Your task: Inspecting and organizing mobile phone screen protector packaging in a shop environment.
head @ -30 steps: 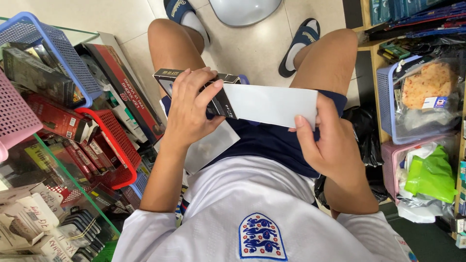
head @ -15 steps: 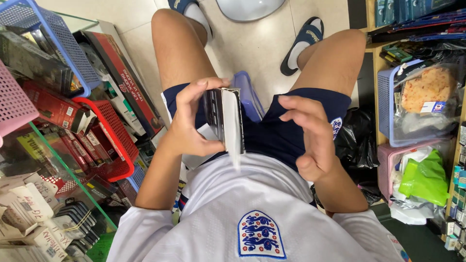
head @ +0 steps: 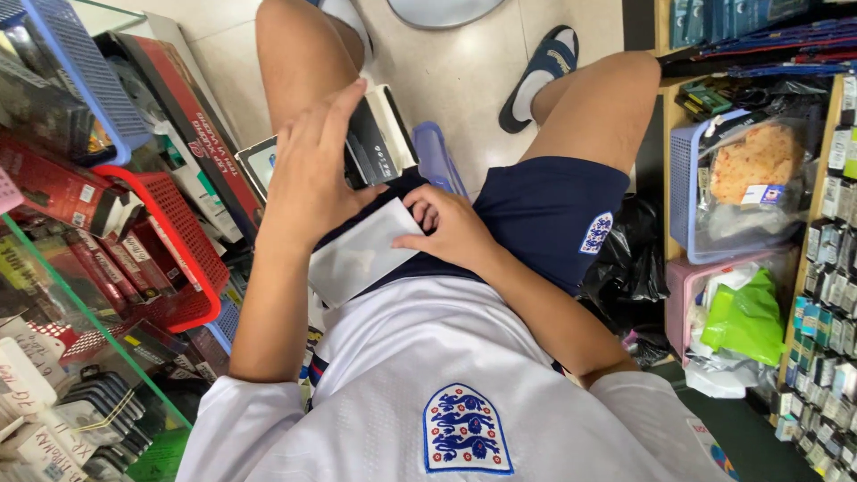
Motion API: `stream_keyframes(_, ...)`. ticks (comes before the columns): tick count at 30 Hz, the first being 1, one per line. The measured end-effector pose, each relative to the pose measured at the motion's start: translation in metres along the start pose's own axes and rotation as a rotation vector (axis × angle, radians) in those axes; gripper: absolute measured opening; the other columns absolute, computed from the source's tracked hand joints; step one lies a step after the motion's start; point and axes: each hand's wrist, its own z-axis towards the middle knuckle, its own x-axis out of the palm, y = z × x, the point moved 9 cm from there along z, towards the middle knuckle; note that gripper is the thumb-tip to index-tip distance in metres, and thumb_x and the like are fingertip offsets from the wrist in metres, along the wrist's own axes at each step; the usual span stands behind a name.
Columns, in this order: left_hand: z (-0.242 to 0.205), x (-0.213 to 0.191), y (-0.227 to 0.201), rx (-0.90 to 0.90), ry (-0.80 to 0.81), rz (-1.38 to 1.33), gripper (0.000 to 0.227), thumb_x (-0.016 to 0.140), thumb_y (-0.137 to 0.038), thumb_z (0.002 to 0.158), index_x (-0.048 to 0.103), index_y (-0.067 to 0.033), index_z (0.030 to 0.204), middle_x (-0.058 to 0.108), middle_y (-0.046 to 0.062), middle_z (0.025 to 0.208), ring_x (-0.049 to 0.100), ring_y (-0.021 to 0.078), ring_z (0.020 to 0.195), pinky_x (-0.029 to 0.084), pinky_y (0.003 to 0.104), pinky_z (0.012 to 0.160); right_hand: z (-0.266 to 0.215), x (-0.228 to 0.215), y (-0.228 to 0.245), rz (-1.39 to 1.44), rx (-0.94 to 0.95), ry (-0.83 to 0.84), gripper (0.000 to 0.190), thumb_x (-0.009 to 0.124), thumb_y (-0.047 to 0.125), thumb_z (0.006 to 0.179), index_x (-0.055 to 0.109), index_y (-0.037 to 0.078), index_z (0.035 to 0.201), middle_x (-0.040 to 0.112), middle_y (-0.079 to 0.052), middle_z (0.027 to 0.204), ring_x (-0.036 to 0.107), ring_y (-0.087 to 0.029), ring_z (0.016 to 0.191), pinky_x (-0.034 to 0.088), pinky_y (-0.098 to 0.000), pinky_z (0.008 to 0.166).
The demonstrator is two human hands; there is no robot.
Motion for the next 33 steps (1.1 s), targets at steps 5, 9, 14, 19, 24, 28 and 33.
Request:
stream_keyframes(5, -0.003, 0.030, 0.031, -0.146, 0.094, 0.032, 0.117, 0.100, -0.025, 0.054, 0.041, -0.0080, 0.154, 0.055, 0.015, 0.139, 0.050, 0.0358, 0.130, 0.036, 0.052, 0.108, -0.003, -0.002, -0.032, 0.015, 0.056, -0.001, 0.024, 0.086, 0.019, 0.085, 0.068, 0.004, 0.090, 0.066, -0.002, 0.075, 0.060, -0.008, 0.066, 0.052, -0.0238, 0.061)
stream_keyframes(9, -0.003, 0.024, 0.022, -0.063, 0.056, 0.026, 0.110, 0.097, -0.039, 0.060, 0.043, -0.0077, 0.151, 0.053, 0.014, 0.145, 0.048, 0.0355, 0.136, 0.029, 0.057, 0.114, -0.002, -0.015, -0.016, 0.037, -0.080, -0.026, 0.018, 0.079, 0.013, 0.093, 0.064, 0.002, 0.093, 0.065, -0.004, 0.087, 0.063, -0.006, 0.075, 0.053, -0.0227, 0.062)
stream_keyframes(14, -0.007, 0.025, 0.029, -0.059, 0.026, 0.026, 0.082, 0.082, -0.049, 0.089, 0.048, -0.0077, 0.151, 0.051, 0.015, 0.149, 0.045, 0.0351, 0.141, 0.025, 0.059, 0.120, -0.003, -0.020, -0.036, 0.206, 0.016, -0.071, 0.013, 0.074, 0.010, 0.097, 0.063, 0.002, 0.098, 0.067, -0.003, 0.085, 0.059, -0.004, 0.073, 0.050, -0.0216, 0.065)
stream_keyframes(19, -0.008, 0.016, 0.022, -0.065, -0.015, 0.052, 0.059, 0.070, -0.043, 0.102, 0.053, -0.0097, 0.148, 0.050, 0.017, 0.152, 0.044, 0.0366, 0.144, 0.021, 0.061, 0.121, -0.008, -0.043, -0.008, 0.022, -0.052, -0.166, 0.014, 0.077, 0.008, 0.094, 0.066, 0.000, 0.097, 0.068, -0.004, 0.075, 0.059, -0.007, 0.065, 0.048, -0.0227, 0.061)
stream_keyframes(24, -0.011, 0.021, -0.007, -0.038, 0.243, -0.655, 0.050, 0.062, -0.032, 0.104, 0.054, -0.0083, 0.147, 0.056, 0.012, 0.152, 0.052, 0.0259, 0.144, 0.038, 0.041, 0.124, -0.024, -0.071, 0.043, 0.008, -0.356, -0.213, 0.014, 0.080, 0.002, 0.090, 0.068, 0.002, 0.098, 0.075, -0.008, 0.089, 0.070, -0.012, 0.076, 0.055, -0.0252, 0.071)
stream_keyframes(28, -0.005, 0.029, -0.068, 0.105, 0.678, -1.191, 0.079, 0.068, -0.039, 0.099, 0.033, 0.0012, 0.157, 0.050, 0.014, 0.149, 0.048, 0.0234, 0.141, 0.038, 0.039, 0.118, -0.050, -0.111, 0.082, 0.034, -0.562, -0.382, 0.019, 0.081, -0.001, 0.091, 0.065, 0.003, 0.100, 0.074, -0.011, 0.092, 0.074, -0.018, 0.082, 0.059, -0.0283, 0.076)
stream_keyframes(33, -0.022, 0.100, -0.055, -0.272, 0.854, -1.548, 0.069, 0.060, -0.045, 0.103, 0.049, 0.0059, 0.150, 0.062, 0.012, 0.134, 0.062, 0.0191, 0.115, 0.053, 0.034, 0.102, -0.083, -0.133, 0.140, -0.381, -0.953, -0.591, 0.018, 0.089, 0.009, 0.082, 0.076, 0.009, 0.094, 0.063, -0.018, 0.123, 0.068, -0.035, 0.108, 0.058, -0.0391, 0.093)
